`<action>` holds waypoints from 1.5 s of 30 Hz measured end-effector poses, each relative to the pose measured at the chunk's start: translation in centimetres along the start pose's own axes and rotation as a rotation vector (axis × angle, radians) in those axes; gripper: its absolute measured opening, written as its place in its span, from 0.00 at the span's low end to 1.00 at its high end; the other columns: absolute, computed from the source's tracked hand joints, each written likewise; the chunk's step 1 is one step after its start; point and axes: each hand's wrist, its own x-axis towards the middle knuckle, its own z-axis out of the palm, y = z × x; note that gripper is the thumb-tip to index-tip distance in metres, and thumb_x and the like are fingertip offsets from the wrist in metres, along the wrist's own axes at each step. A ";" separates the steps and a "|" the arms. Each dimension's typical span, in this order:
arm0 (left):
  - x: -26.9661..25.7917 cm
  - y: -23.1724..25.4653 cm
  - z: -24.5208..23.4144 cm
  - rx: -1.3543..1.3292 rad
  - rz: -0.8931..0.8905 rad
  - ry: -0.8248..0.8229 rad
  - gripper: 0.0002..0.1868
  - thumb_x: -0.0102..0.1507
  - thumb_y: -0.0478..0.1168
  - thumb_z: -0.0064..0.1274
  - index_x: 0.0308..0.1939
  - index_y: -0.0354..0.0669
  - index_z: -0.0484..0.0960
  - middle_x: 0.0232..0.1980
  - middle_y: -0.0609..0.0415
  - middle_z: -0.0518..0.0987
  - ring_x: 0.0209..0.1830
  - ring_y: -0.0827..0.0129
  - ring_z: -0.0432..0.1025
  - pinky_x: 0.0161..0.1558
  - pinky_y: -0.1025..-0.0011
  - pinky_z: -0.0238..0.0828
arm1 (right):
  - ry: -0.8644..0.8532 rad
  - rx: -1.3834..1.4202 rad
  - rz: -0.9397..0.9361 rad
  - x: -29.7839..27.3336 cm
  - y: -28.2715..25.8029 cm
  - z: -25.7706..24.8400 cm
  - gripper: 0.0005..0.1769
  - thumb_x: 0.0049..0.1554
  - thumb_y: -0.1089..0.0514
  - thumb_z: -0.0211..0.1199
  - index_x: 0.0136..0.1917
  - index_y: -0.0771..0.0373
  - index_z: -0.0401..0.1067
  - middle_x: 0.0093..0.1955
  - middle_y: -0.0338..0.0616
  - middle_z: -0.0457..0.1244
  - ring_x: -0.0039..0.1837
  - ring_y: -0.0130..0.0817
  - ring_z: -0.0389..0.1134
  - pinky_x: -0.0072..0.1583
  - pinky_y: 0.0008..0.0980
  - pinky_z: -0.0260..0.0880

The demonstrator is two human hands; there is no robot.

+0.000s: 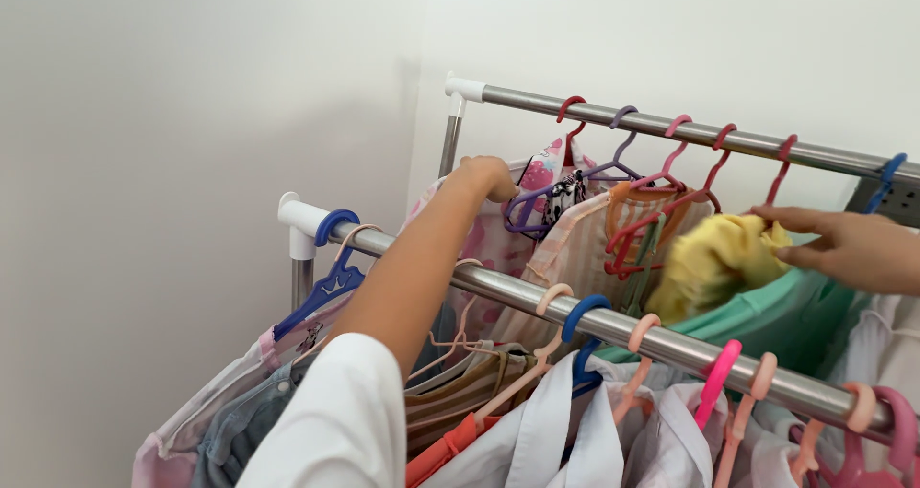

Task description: The person takes small clothes from a pink laundry basket, places them on blue hangers, and hangs them on a metal clothing rack. The person also adjusts existing clothes on the rack to make space.

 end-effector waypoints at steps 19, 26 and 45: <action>-24.3 10.1 -0.1 -0.940 0.716 0.417 0.49 0.61 0.75 0.43 0.62 0.31 0.78 0.53 0.38 0.85 0.56 0.52 0.81 0.56 0.62 0.76 | 0.305 0.763 -0.359 -17.5 -11.1 -3.6 0.38 0.63 0.41 0.53 0.81 0.56 0.57 0.76 0.53 0.58 0.75 0.39 0.60 0.70 0.38 0.60; -36.2 15.9 1.9 -1.178 0.656 0.702 0.60 0.63 0.77 0.38 0.75 0.21 0.64 0.66 0.28 0.75 0.72 0.47 0.71 0.71 0.60 0.66 | 0.124 1.318 -0.612 -27.7 -18.3 -3.6 0.49 0.63 0.26 0.39 0.84 0.59 0.43 0.82 0.43 0.50 0.81 0.33 0.51 0.75 0.33 0.53; -70.6 11.5 4.1 -1.325 0.186 0.690 0.50 0.70 0.71 0.22 0.82 0.35 0.40 0.87 0.42 0.37 0.88 0.57 0.28 0.80 0.62 0.24 | -0.471 1.932 -0.736 -57.9 -32.1 1.3 0.44 0.64 0.29 0.30 0.84 0.53 0.39 0.86 0.36 0.41 0.85 0.30 0.41 0.79 0.32 0.39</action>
